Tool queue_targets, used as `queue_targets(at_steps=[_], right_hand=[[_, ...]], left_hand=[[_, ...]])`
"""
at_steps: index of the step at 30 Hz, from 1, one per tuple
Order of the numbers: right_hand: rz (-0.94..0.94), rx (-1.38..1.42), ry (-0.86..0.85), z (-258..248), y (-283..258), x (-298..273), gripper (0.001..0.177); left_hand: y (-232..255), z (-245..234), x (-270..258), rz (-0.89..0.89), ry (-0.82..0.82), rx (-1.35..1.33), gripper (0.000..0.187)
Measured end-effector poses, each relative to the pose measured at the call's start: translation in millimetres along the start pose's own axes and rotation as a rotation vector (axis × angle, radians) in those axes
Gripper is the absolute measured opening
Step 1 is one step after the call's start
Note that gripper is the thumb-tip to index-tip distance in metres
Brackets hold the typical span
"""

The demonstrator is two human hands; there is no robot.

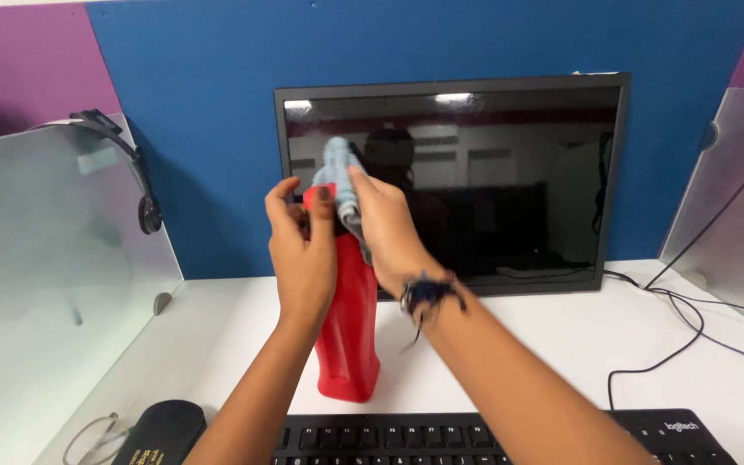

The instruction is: The person wipes a computer monitor, a water bottle, and a glasses case using a cloth.

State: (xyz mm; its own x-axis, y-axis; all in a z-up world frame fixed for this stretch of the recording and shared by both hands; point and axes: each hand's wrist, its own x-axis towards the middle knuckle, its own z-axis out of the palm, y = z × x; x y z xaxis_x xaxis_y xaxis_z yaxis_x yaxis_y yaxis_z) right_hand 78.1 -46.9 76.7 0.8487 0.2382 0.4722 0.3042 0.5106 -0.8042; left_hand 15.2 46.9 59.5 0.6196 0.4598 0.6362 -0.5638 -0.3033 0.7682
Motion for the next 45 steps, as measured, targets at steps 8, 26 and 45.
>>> queue_targets(at_steps=[8, 26, 45], right_hand=[[0.209, -0.349, 0.225, -54.8, 99.2, -100.5, 0.035], [0.415, -0.419, 0.044, -32.2, 112.6, -76.2, 0.028], [0.076, -0.688, -0.083, -14.4, 116.6, -97.8, 0.029]], left_hand=[[8.7, 3.8, -12.9, 0.195, 0.007, 0.013, 0.049], [-23.2, -51.7, 16.8, -0.205, 0.130, 0.151, 0.065], [-57.9, -93.8, 10.1, -0.212, 0.350, -0.343, 0.041]])
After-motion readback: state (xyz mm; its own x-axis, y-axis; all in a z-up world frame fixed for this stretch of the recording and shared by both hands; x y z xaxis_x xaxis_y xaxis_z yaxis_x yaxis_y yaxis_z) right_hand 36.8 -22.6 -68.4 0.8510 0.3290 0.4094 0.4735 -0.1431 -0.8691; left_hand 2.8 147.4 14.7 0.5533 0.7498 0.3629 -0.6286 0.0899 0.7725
